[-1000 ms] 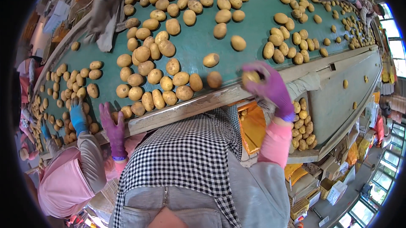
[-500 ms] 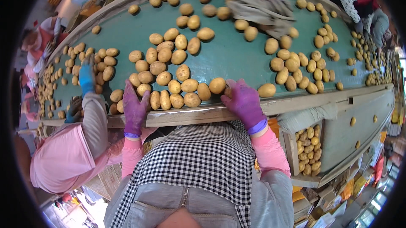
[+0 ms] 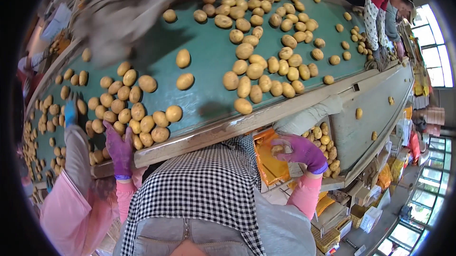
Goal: The person stands at a conveyor belt in a processing facility, sorting potatoes by hand. They pick up individual potatoes from the moving belt and place them into a collection bin below, while other workers perform similar tasks alongside them.
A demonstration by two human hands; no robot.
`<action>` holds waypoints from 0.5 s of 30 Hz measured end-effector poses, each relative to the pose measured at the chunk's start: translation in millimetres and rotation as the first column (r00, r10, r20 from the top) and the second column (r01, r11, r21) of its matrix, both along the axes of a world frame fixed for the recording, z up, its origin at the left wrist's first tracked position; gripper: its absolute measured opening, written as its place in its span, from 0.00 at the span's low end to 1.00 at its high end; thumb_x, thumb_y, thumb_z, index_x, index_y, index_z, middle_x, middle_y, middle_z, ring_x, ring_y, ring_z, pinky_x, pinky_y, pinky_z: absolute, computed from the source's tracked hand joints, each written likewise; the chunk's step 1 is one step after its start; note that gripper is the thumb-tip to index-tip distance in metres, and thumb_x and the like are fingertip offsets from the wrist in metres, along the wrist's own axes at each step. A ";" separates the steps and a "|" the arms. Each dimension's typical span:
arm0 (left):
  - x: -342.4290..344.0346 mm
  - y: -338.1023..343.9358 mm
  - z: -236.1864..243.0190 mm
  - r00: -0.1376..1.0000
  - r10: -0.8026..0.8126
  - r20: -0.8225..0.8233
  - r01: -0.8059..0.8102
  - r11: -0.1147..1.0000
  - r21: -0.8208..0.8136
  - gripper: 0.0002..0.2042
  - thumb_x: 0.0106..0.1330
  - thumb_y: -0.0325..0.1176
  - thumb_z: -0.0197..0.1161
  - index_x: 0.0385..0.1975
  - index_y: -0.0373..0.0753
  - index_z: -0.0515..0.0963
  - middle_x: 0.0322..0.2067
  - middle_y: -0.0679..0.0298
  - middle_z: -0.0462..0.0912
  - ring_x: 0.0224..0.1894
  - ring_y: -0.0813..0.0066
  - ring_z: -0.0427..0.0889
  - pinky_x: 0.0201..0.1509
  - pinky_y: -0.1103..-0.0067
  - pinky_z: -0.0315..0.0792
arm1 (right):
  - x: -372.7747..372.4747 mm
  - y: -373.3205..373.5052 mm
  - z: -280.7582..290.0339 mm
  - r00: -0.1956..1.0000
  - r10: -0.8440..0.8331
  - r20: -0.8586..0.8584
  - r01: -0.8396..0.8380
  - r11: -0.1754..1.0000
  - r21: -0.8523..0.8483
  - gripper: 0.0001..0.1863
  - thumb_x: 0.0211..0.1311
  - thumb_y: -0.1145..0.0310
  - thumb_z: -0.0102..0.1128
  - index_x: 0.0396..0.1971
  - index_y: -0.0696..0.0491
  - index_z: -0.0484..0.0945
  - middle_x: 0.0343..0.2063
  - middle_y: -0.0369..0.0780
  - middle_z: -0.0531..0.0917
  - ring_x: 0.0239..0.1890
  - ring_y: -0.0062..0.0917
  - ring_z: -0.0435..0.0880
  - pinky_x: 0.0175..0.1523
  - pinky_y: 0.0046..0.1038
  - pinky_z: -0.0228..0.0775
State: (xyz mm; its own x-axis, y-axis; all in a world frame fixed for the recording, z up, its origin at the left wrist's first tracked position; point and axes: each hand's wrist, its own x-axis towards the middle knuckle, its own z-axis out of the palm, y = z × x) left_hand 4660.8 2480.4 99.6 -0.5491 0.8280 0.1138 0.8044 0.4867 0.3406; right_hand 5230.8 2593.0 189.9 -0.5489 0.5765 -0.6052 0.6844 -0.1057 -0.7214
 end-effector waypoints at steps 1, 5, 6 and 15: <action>5.9 6.9 -1.5 0.999 -0.008 -0.035 0.008 1.000 0.001 0.42 0.73 0.42 0.68 0.79 0.25 0.56 0.71 0.35 0.72 0.71 0.39 0.74 0.76 0.61 0.67 | 13.3 -9.2 -6.4 0.996 -0.010 0.094 0.000 0.994 0.109 0.26 0.62 0.61 0.77 0.60 0.52 0.84 0.57 0.42 0.86 0.62 0.34 0.83 0.69 0.36 0.72; 45.4 48.9 -1.7 0.953 -0.289 -0.090 0.294 0.955 0.045 0.39 0.73 0.43 0.67 0.77 0.26 0.61 0.73 0.38 0.69 0.73 0.41 0.72 0.76 0.60 0.67 | -36.4 7.8 4.8 0.989 0.001 -0.149 0.054 0.930 0.364 0.18 0.64 0.66 0.71 0.54 0.51 0.85 0.53 0.42 0.88 0.56 0.39 0.87 0.65 0.39 0.76; 54.8 58.5 -11.3 0.925 -0.349 -0.150 0.353 0.935 0.006 0.39 0.73 0.44 0.67 0.76 0.26 0.62 0.74 0.39 0.69 0.74 0.42 0.71 0.76 0.59 0.66 | -56.2 16.2 5.5 0.972 0.049 -0.232 0.056 0.904 0.423 0.18 0.64 0.67 0.71 0.54 0.50 0.86 0.52 0.42 0.89 0.56 0.39 0.87 0.64 0.39 0.77; 170.4 72.4 54.1 0.690 -0.692 0.212 0.593 0.708 0.383 0.23 0.67 0.29 0.62 0.64 0.36 0.81 0.66 0.48 0.80 0.69 0.46 0.78 0.77 0.57 0.65 | -155.2 33.4 -66.2 0.820 0.394 -0.415 0.058 0.665 0.745 0.15 0.62 0.69 0.71 0.50 0.49 0.86 0.49 0.39 0.88 0.55 0.38 0.87 0.62 0.42 0.78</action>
